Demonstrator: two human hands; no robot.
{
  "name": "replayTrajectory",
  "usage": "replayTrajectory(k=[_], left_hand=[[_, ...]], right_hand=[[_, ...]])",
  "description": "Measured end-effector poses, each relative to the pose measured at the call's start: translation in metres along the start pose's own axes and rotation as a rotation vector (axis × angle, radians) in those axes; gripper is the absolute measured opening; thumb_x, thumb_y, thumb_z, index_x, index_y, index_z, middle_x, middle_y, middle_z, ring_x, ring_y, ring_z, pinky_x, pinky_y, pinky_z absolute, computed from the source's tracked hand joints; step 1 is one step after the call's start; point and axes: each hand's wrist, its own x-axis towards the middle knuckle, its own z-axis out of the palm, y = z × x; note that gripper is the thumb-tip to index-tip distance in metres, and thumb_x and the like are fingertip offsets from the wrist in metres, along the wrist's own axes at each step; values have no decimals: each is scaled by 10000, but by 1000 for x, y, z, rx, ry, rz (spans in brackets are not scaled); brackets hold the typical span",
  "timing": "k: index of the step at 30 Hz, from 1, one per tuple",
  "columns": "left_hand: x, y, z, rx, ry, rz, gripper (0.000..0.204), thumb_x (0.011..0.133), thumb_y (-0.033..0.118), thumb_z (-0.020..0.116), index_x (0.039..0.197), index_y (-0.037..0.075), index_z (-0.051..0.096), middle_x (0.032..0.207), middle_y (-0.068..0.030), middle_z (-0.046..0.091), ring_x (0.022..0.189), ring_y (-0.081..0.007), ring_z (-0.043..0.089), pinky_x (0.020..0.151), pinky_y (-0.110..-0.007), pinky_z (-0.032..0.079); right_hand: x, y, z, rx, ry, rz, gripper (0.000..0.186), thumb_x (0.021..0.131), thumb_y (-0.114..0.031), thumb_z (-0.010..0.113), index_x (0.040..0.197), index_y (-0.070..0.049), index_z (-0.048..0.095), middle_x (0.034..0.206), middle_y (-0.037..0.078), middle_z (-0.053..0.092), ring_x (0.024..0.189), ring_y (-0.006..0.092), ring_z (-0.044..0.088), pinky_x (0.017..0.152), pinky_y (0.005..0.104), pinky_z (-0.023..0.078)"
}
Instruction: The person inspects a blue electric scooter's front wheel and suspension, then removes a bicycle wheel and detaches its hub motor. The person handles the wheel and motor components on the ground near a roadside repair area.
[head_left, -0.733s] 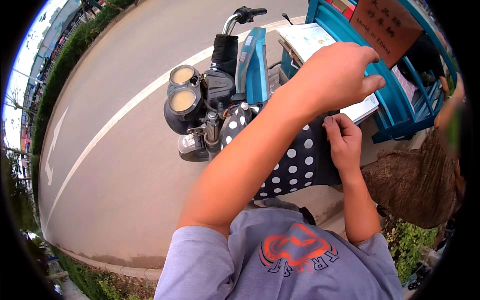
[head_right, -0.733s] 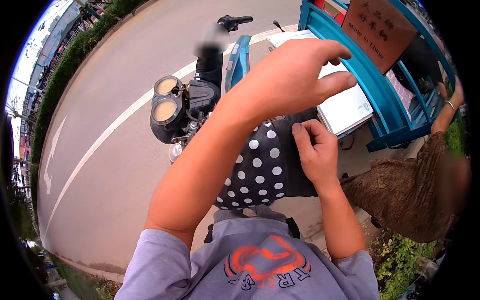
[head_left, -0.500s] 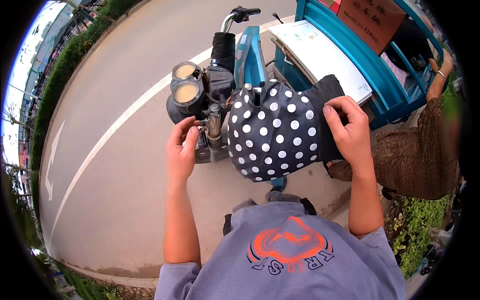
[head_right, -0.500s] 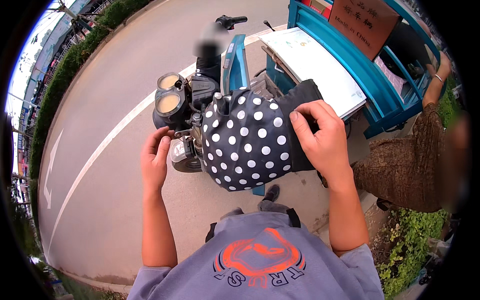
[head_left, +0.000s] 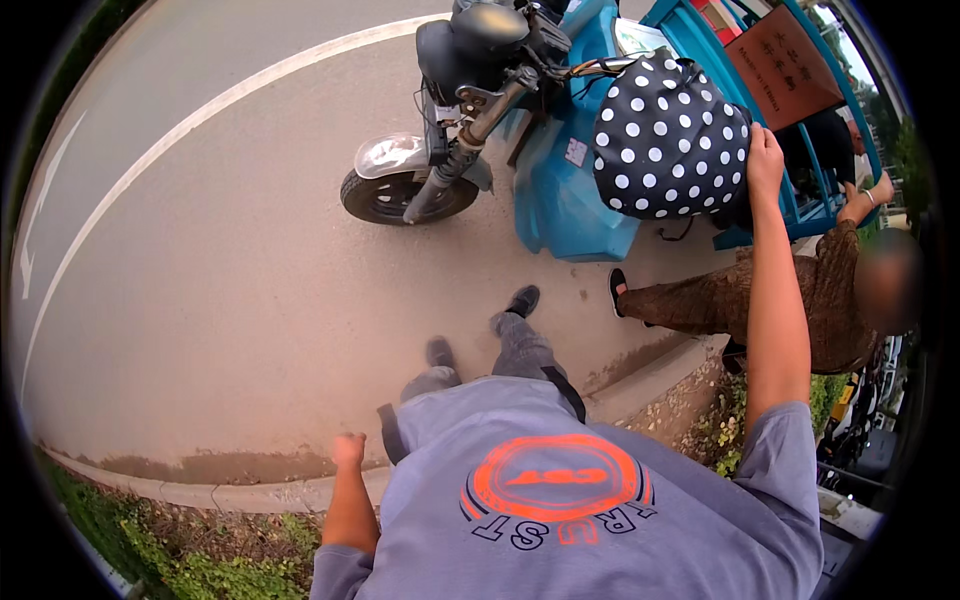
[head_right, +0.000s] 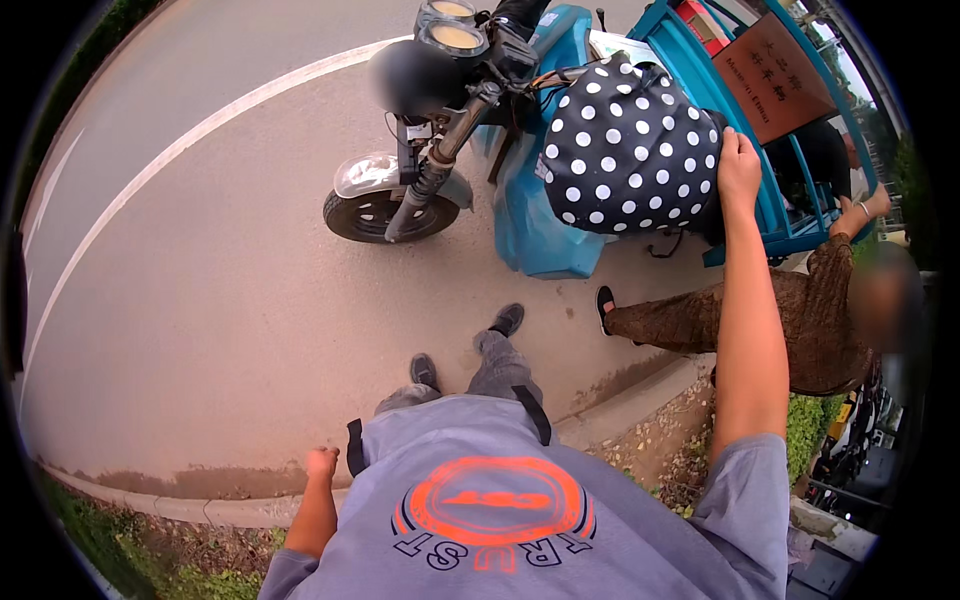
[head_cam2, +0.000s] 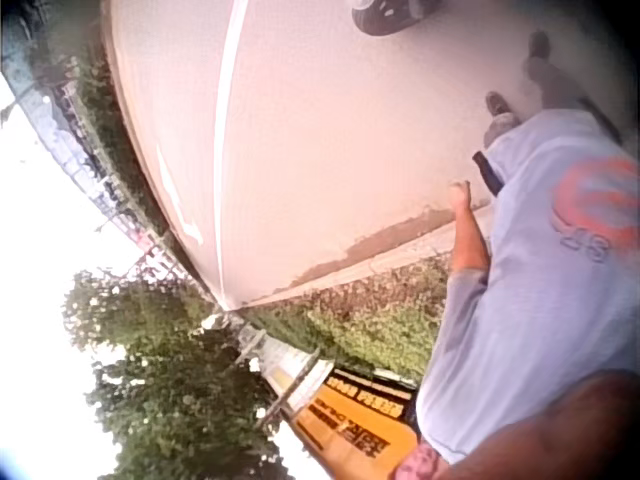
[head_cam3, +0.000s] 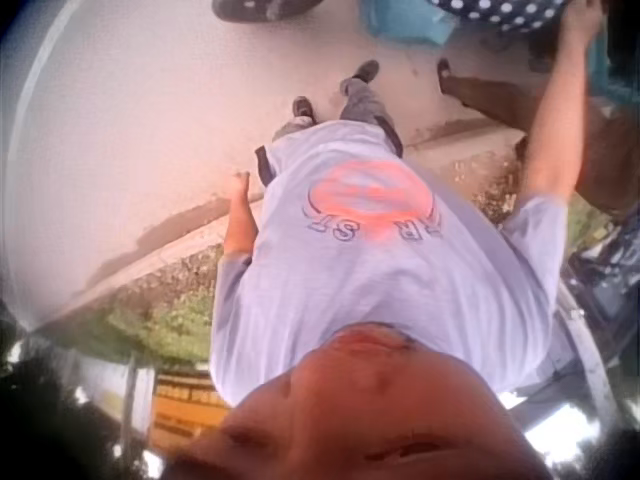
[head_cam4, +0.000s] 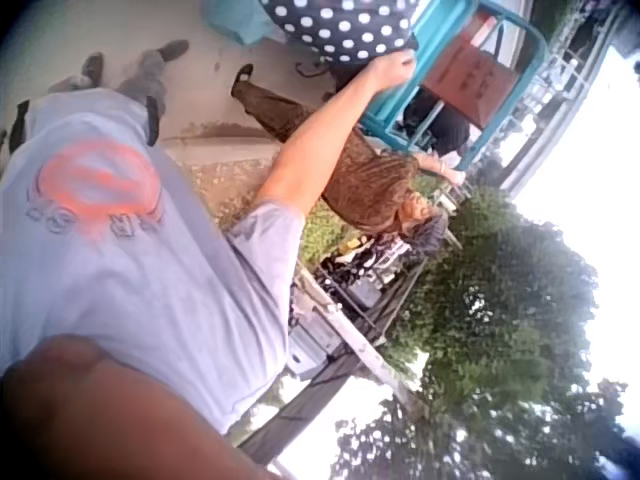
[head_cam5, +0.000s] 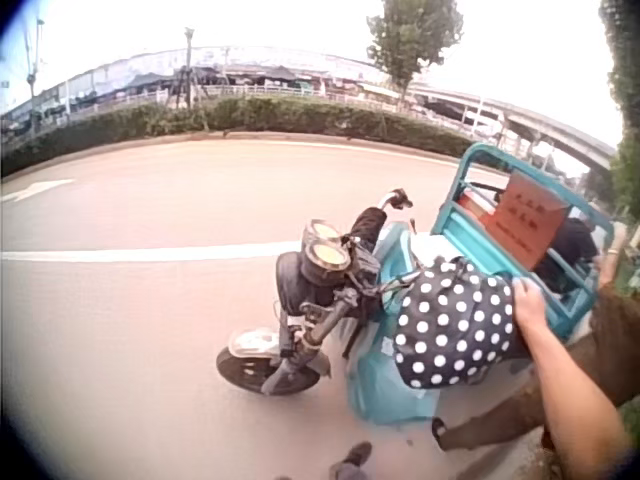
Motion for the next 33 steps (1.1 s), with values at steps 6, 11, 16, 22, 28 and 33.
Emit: replayTrajectory(k=[6,11,16,22,28,33], left_hand=[[-18,-7,4,-235,181,61,539,696,189,718,1181,4,574,1132,-234,598,1132,-327,535,923,-372,449],[-33,-1,-15,-470,105,145,334,752,142,694,1006,-53,596,903,-192,632,772,-264,618,701,-374,503],[-47,-5,-38,-498,233,88,217,813,166,649,773,-45,619,606,-118,600,511,-210,574,527,-372,468],[-51,-6,-60,-83,165,40,241,718,186,728,803,-30,667,879,-213,651,860,-305,626,776,-417,478],[-29,1,-67,-233,-21,150,557,737,173,708,1220,-39,531,1239,-252,533,1216,-345,466,998,-398,380],[-38,41,-87,-365,-6,205,460,808,171,640,1199,-52,546,1222,-240,553,1169,-327,512,981,-395,396]], right_hand=[[3,-12,-13,-545,-114,-169,523,952,-424,287,1019,-9,599,1068,254,591,1015,437,527,860,467,412],[4,19,-7,-253,-39,11,670,909,-573,305,1114,-21,626,1118,243,602,1073,402,542,915,414,410],[6,21,-6,-289,-42,37,663,898,-582,309,1117,-45,631,1146,238,588,1119,411,514,945,428,393],[9,30,3,-337,-13,19,655,874,-618,298,1122,-117,641,1147,215,596,1116,405,520,933,438,410],[15,47,8,-333,26,19,629,871,-614,306,1113,-143,646,1126,189,615,1094,396,537,920,437,424],[-2,18,4,-323,22,107,625,874,-605,311,1073,-130,665,1089,188,631,1064,391,556,895,437,439]])
